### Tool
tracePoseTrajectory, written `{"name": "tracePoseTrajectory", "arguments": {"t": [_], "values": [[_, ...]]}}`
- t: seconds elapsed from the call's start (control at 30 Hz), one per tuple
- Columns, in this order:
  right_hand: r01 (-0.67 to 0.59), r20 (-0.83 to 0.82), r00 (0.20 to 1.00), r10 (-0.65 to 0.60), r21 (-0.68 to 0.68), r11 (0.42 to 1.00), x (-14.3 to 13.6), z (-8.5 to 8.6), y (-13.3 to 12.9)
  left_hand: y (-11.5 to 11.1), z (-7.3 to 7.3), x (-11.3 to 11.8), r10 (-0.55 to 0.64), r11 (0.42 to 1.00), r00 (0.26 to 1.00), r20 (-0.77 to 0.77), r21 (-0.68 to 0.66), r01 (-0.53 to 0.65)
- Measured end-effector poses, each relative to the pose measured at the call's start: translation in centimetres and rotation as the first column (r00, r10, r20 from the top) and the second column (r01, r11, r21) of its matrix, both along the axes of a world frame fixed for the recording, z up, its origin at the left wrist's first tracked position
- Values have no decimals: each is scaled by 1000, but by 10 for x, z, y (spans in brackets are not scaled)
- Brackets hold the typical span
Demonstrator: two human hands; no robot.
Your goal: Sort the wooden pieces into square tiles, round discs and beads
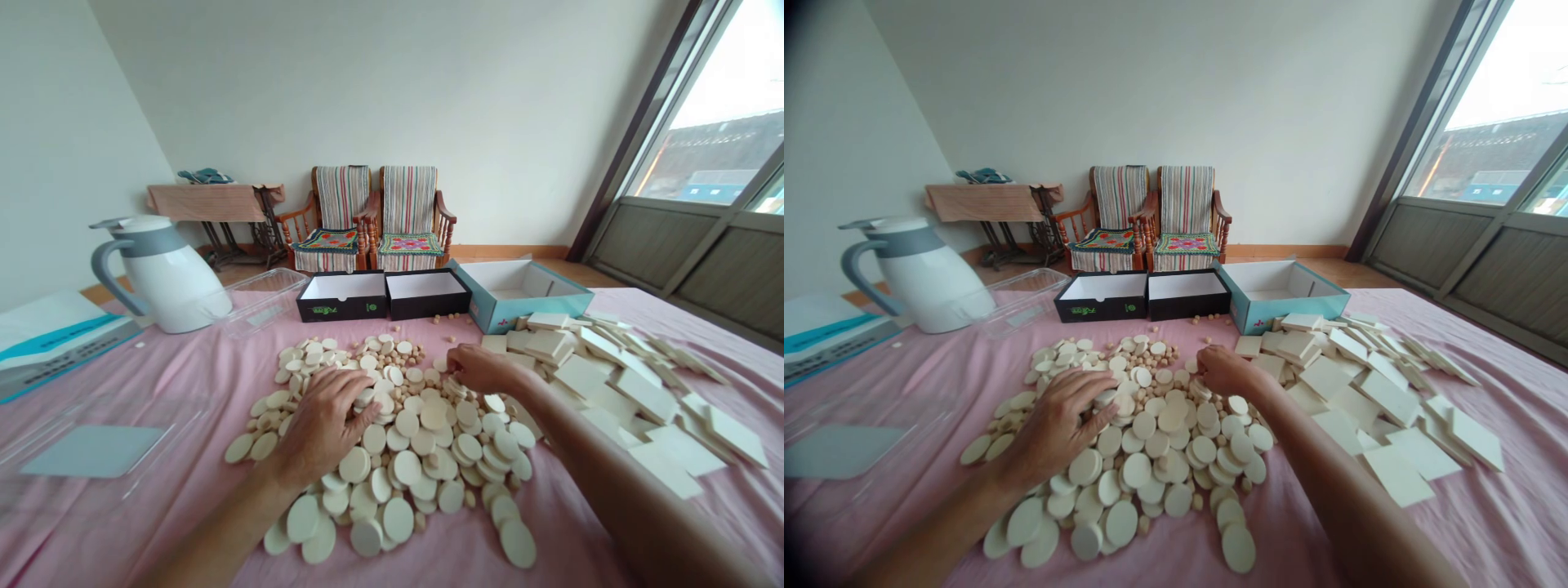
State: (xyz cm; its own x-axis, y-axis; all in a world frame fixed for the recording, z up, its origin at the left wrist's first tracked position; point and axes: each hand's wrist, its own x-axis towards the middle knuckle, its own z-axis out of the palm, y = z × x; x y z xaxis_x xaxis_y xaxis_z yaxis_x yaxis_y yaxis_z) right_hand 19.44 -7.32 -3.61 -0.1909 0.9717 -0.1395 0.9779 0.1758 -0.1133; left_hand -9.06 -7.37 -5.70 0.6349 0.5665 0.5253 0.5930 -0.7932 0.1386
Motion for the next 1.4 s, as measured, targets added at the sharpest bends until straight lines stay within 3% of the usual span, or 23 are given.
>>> {"name": "tracePoseTrajectory", "arguments": {"t": [0.2,0.4,0.5,0.63,0.77,0.87,0.93,1.03,1.2,1.4], "values": [[-3,-283,959,26,82,997,-15,-8,5,2,0,1,-3,1000,1000,1,4,3],[19,-509,861,15,61,998,-27,-17,6,2,-2,0,1,1000,1000,-8,-10,-1],[32,-440,898,20,110,993,-23,-13,8,1,-1,1,6,1000,1000,-4,-11,-6],[200,-303,946,-117,260,945,1,-5,13,0,-1,1,8,1000,1000,-7,-15,-9],[279,-335,929,-157,354,893,17,7,13,0,0,1,13,1000,1000,-6,-22,-13],[243,-362,922,-134,272,931,20,20,4,0,0,1,8,1000,1000,-6,-22,-8],[124,-333,940,-81,109,986,22,29,-7,0,0,1,2,1000,1000,-8,-22,-2],[-59,-221,975,40,-84,995,30,39,-29,1,0,0,0,1000,1000,-10,-3,0],[-75,15,997,77,-90,993,49,40,-69,2,6,-2,-7,998,998,56,56,3],[-91,56,994,93,-44,995,57,17,-95,-21,26,23,-141,989,987,71,-32,144]]}}
